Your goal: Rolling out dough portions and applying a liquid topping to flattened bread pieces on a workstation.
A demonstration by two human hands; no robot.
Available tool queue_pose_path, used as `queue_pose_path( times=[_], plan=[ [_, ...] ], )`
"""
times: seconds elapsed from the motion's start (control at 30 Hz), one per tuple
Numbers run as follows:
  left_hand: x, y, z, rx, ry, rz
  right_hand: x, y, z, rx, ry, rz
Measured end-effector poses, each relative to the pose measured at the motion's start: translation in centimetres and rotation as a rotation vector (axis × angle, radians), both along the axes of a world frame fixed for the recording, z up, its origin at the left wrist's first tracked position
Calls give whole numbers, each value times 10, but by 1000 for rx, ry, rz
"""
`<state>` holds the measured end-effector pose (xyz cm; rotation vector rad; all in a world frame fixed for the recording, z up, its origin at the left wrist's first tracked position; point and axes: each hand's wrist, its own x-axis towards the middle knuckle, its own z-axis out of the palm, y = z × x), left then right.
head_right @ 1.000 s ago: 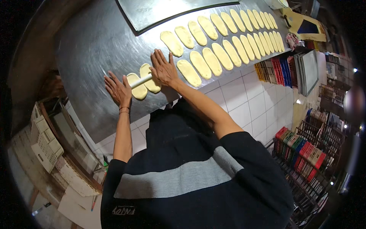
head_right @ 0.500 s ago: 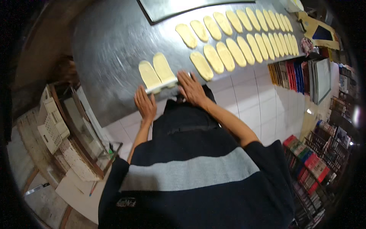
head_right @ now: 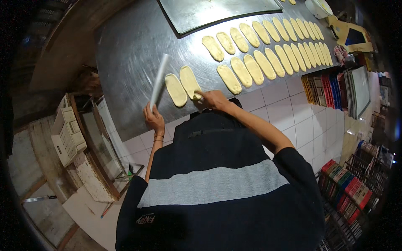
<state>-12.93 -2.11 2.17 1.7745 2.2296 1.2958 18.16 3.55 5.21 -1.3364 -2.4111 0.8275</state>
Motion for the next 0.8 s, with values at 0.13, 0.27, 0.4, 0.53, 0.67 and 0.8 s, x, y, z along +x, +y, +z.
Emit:
queue_pose_path(
  times=[0.13,0.27,0.4,0.53,0.67,0.8],
  plan=[
    [8,53,11,15,-94,-9,-15,25,-1,-44,-24,-63],
    [6,44,2,-60,-153,77,-27,9,91,59,506,-226],
    [45,35,27,-28,17,163,-7,-6,169,288,607,-122],
    [73,25,45,20,-102,113,6,14,210,290,437,-28],
    [94,43,75,46,-176,36,2,46,215,277,227,-53],
    [100,75,98,132,-325,-40,-17,62,199,403,234,-28]
  ],
)
